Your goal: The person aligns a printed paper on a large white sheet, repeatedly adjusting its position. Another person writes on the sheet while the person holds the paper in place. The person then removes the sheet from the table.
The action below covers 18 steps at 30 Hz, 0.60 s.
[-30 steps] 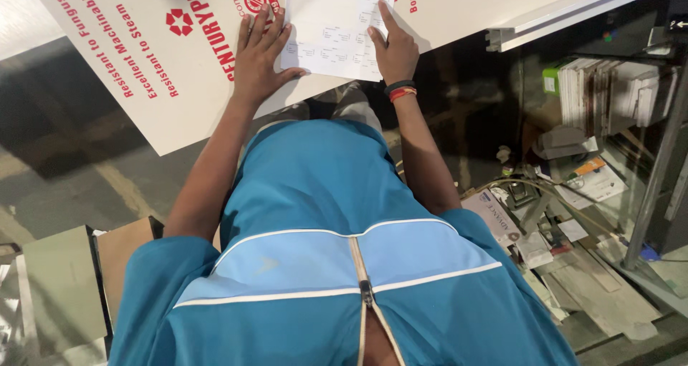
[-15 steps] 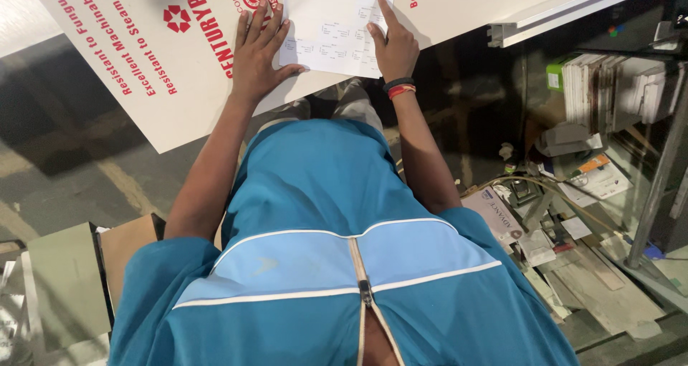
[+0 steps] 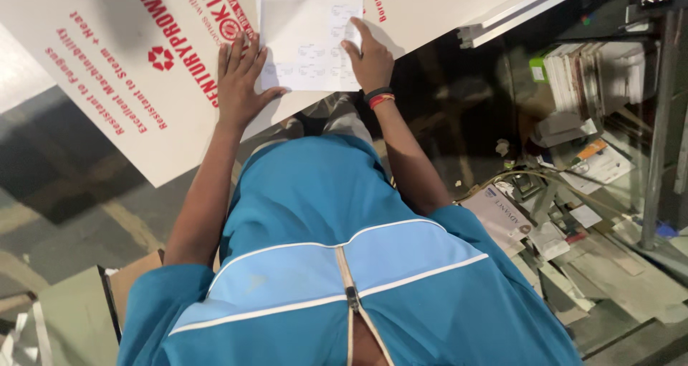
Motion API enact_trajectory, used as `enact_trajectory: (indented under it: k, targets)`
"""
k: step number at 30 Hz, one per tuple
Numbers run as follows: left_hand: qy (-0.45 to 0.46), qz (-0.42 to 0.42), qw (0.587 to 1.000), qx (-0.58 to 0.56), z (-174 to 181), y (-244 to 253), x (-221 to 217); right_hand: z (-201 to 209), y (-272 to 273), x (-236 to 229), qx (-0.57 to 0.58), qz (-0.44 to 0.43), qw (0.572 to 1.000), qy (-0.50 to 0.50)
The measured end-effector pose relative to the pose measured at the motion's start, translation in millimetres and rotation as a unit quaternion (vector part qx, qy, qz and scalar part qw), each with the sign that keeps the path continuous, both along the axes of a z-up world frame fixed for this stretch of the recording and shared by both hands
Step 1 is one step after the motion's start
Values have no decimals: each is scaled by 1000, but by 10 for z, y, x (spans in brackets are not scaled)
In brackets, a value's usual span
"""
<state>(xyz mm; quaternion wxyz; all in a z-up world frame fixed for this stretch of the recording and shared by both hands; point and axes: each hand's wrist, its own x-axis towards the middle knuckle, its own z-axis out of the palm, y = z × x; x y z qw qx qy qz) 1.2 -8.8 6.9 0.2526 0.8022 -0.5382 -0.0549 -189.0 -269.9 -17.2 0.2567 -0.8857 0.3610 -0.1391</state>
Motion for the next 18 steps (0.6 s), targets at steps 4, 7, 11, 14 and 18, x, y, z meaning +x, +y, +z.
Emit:
enact_trajectory:
  k: [4, 7, 11, 14, 18]
  targets:
    - [3, 2, 1000, 6, 34, -11, -5, 72, 18, 9, 27, -14, 999, 29]
    - [8, 2, 1000, 4, 61, -33, -17, 122, 22, 17, 11, -11, 1000, 24]
    - [9, 1, 1000, 4, 74, -43, -22, 159, 20, 47, 22, -18, 999, 19]
    - [11, 0, 1000, 4, 65, -46, -21, 171, 39, 7, 54, -29, 998, 33]
    - [12, 4, 1000, 2, 48, -28, -23, 161, 31, 6, 35, -7, 999, -2]
